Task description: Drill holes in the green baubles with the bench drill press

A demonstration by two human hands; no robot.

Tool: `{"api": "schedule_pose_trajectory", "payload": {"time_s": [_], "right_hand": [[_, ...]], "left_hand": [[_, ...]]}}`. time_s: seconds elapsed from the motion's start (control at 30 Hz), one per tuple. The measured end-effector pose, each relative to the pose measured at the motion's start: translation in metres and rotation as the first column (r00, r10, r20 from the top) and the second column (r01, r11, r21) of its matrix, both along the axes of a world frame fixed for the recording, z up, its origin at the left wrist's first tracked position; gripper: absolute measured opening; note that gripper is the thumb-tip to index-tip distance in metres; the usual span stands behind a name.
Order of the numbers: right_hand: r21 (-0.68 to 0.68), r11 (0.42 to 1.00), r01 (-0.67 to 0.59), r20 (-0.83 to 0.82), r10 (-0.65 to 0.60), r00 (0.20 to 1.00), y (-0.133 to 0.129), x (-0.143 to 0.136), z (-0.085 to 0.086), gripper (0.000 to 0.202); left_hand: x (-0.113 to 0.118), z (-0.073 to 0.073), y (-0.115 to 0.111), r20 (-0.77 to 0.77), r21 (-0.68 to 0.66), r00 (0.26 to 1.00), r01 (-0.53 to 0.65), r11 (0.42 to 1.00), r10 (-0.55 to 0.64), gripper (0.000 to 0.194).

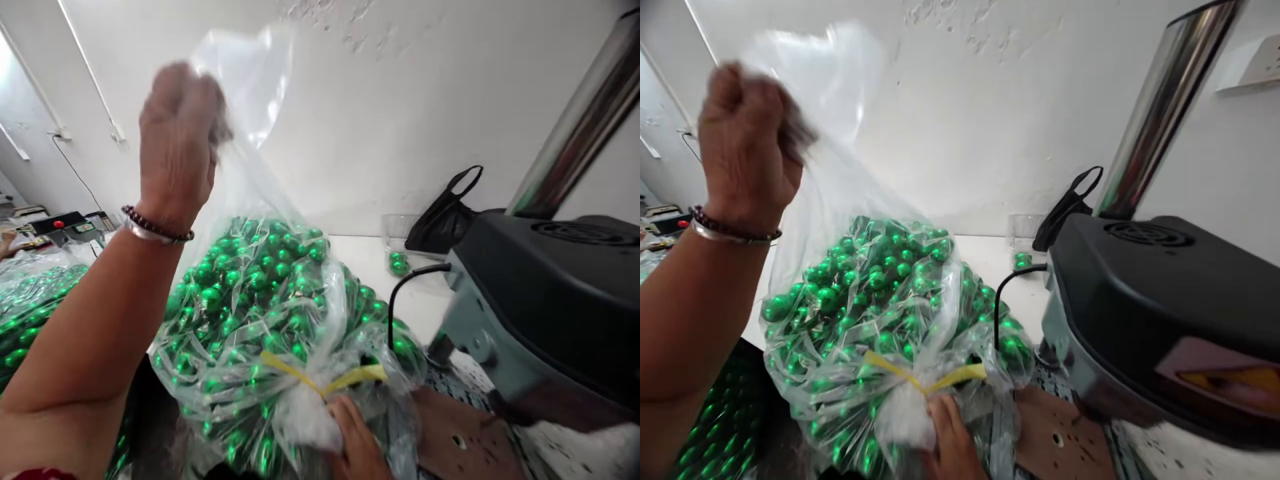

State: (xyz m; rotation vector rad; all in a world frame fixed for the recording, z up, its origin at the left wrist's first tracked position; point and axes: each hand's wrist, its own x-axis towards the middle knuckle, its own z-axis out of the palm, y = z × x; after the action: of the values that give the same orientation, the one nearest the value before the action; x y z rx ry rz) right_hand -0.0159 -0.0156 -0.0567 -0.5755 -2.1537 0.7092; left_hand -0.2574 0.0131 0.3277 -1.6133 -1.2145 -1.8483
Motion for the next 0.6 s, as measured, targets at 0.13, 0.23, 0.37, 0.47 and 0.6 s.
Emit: {"api": "schedule_pose_trajectory", "payload": {"time_s": [0.13, 0.23, 0.37, 0.47, 0.6], "right_hand": [[-0.035, 0.993, 0.110, -0.037, -0.111, 0.993, 0.005, -0.032, 0.016, 0.020], [-0.097, 0.989, 0.110, -0.007, -0.111, 0.994, 0.009, -0.047, 0.029, 0.016], [-0.159, 0.977, 0.144, -0.002, -0.146, 0.989, 0.023, -0.057, 0.062, 0.013], [-0.190, 0.963, 0.191, -0.017, -0.198, 0.980, 0.043, -0.068, 0.106, 0.015], [-0.204, 0.938, 0.281, -0.080, -0.303, 0.950, 0.073, -0.084, 0.171, 0.022]], "left_hand": [[0.027, -0.003, 0.000, 0.082, -0.163, 0.983, 0.174, 0.971, -0.162, 0.029], [0.013, -0.012, -0.006, 0.118, -0.206, 0.981, 0.175, 0.963, -0.153, 0.028], [-0.010, -0.017, -0.021, 0.192, -0.233, 0.979, 0.107, 0.967, -0.062, 0.026], [-0.023, -0.021, -0.029, 0.227, -0.315, 0.966, -0.047, 0.948, 0.124, 0.016], [-0.030, -0.028, -0.031, 0.383, -0.311, 0.923, 0.097, 0.945, 0.032, 0.009]]}}
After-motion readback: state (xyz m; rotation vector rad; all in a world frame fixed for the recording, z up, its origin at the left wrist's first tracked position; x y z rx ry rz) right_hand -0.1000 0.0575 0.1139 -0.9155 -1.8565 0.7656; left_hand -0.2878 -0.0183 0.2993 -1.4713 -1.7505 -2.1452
